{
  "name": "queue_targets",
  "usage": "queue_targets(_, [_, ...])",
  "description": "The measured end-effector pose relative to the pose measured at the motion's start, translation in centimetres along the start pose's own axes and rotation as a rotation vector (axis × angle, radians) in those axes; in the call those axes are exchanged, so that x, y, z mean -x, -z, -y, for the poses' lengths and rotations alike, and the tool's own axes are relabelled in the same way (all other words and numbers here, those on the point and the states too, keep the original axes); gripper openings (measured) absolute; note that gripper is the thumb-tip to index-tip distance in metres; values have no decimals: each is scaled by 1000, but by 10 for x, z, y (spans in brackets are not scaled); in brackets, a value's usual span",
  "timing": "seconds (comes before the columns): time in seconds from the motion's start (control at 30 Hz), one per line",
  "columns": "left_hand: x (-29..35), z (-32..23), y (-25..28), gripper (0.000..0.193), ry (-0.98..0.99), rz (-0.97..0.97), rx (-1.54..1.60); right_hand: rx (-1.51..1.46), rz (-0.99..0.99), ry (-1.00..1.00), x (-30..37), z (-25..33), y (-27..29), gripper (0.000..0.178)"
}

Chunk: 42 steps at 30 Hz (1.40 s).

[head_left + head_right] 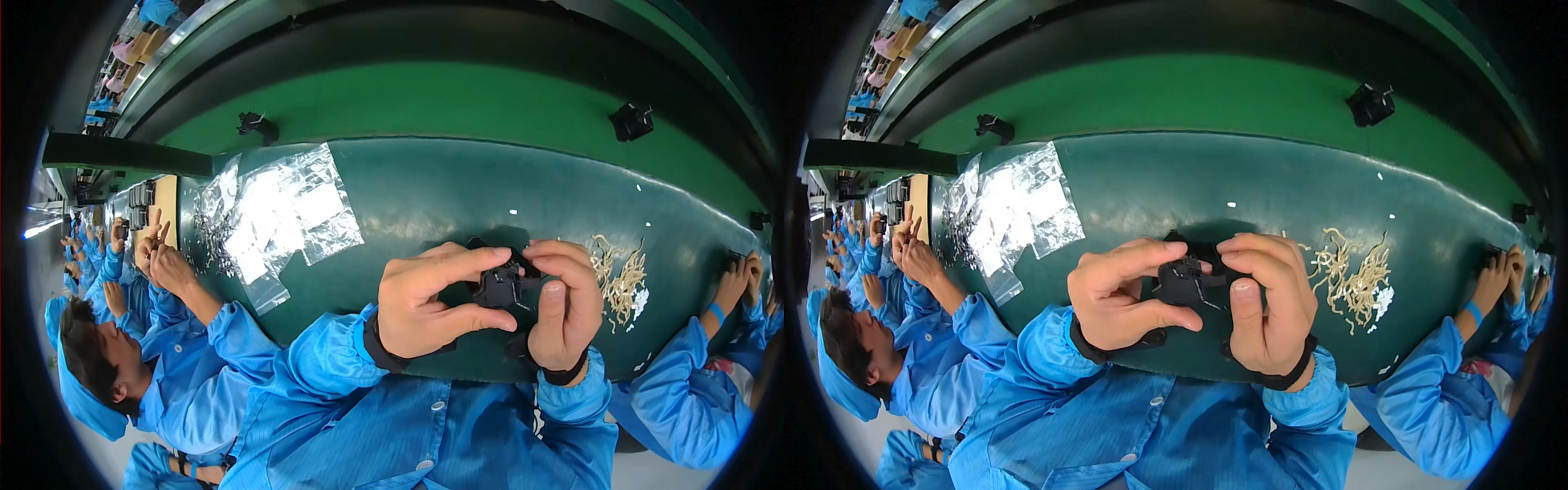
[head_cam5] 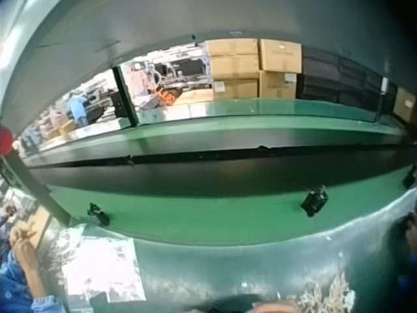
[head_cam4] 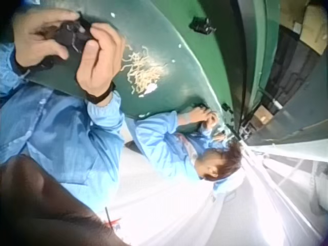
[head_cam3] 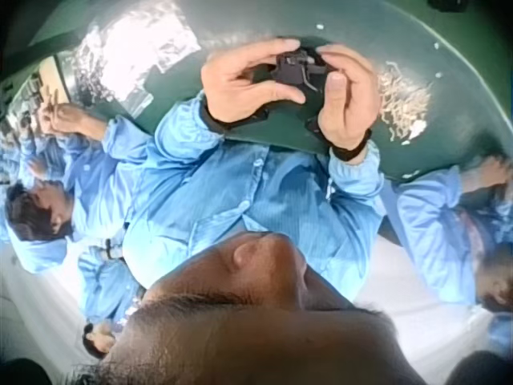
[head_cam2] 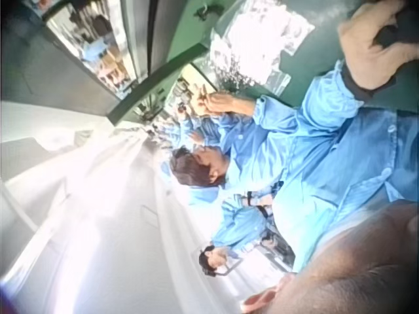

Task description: Assembling small electronic or mechanical components on a factory production line.

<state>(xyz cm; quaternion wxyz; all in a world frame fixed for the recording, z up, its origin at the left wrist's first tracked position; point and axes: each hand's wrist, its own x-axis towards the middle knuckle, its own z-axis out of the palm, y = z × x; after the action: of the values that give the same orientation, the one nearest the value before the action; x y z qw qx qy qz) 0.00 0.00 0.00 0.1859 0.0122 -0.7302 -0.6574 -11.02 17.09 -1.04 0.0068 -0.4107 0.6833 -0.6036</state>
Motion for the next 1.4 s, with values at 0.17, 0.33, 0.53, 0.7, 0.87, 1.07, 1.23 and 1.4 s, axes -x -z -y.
queue_targets(0.17, [-4,-1,4,67,-108,9,-71,-21,26,-37,-9,5,2,18])
queue_targets(0.33, [-9,20,-6,53,44,-229,528,-68,13,-168,-10,6,-17,51])
queue_targets(0.53, [-14,52,2,31,229,-190,847,124,189,-235,-4,-12,-28,72])
queue_targets(0.7, [-26,62,12,34,268,-265,646,215,120,-312,-37,7,-42,64])
queue_targets(0.87, [-35,71,21,38,415,-452,623,678,200,-345,-97,7,-46,54])
queue_targets(1.07, [-39,71,20,40,420,-473,611,654,237,-341,-100,-7,-55,53])
queue_targets(1.23, [-31,81,22,38,348,-489,390,551,349,-376,-76,-8,-59,49])
queue_targets(1.4, [-28,98,16,48,211,-426,90,458,285,-288,-61,-10,-55,49])
